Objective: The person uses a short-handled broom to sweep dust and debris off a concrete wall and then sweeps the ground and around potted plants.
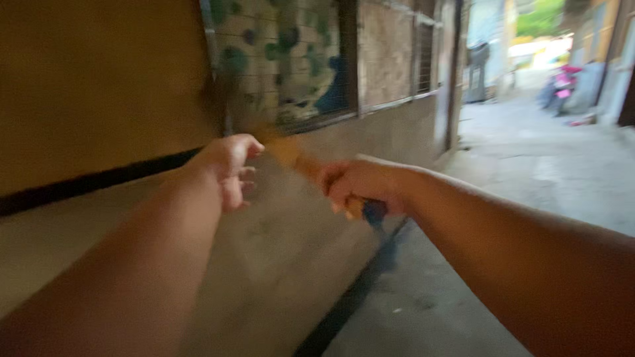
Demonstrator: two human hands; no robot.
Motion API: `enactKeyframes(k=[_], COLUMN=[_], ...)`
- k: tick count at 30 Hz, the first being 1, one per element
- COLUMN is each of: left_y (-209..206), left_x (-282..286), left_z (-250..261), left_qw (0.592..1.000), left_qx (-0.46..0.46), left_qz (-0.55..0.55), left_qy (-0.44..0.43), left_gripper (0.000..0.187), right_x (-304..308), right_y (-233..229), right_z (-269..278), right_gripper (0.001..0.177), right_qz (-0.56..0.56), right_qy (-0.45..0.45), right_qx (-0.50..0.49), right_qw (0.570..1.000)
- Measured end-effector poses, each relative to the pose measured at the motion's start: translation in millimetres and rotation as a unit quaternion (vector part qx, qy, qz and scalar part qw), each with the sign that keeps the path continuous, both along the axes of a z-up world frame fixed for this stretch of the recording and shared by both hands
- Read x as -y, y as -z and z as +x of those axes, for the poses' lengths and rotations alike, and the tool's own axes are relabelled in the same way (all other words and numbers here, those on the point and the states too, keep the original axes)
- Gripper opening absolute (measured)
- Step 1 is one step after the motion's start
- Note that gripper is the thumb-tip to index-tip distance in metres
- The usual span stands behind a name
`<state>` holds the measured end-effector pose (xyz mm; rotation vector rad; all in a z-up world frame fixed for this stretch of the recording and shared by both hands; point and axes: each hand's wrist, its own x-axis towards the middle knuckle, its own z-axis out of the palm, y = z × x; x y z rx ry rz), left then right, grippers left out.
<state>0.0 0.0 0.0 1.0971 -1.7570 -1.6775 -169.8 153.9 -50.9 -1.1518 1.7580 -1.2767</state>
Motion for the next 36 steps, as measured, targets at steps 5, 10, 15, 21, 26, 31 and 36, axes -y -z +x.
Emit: enactKeyframes(k=[5, 10, 15, 21, 26, 31, 36], left_y=[18, 16, 17, 42, 55, 60, 49], left_x=[19, 38, 54, 56, 52, 34, 26], left_z=[-102, -194, -251, -288, -335, -393, -438], left_qw=[1.000, 0.998, 0.999, 0.994, 0.994, 0.990, 0.989], left_qx=[0.025, 0.062, 0.027, 0.027, -0.008, 0.034, -0.017], left_qz=[0.009, 0.019, -0.002, -0.020, -0.015, -0.015, -0.024], left_qy=[-0.013, 0.026, -0.035, -0.108, -0.104, -0.132, -0.147], left_gripper=[0.055, 0.058, 0.063, 0.070, 0.071, 0.068, 0.072], right_x=[-12, -10, 2, 47, 88, 51, 53], right_y=[42, 23, -29, 13, 145, 141, 48], right_z=[-100, -187, -239, -335, -380, -451, -531], right_gripper=[0.043, 0.045, 0.055, 0.030, 0.058, 0.043, 0.024], right_qz=[0.189, -0.009, -0.245, -0.209, -0.334, 0.242, -0.120], right_qy=[-0.113, -0.024, 0.176, 0.121, -0.699, -0.113, 0.030], right_qx=[0.108, 0.064, 0.028, 0.128, -0.124, 0.036, 0.179], right_qw=[0.970, 0.998, 0.953, 0.962, 0.621, 0.963, 0.976])
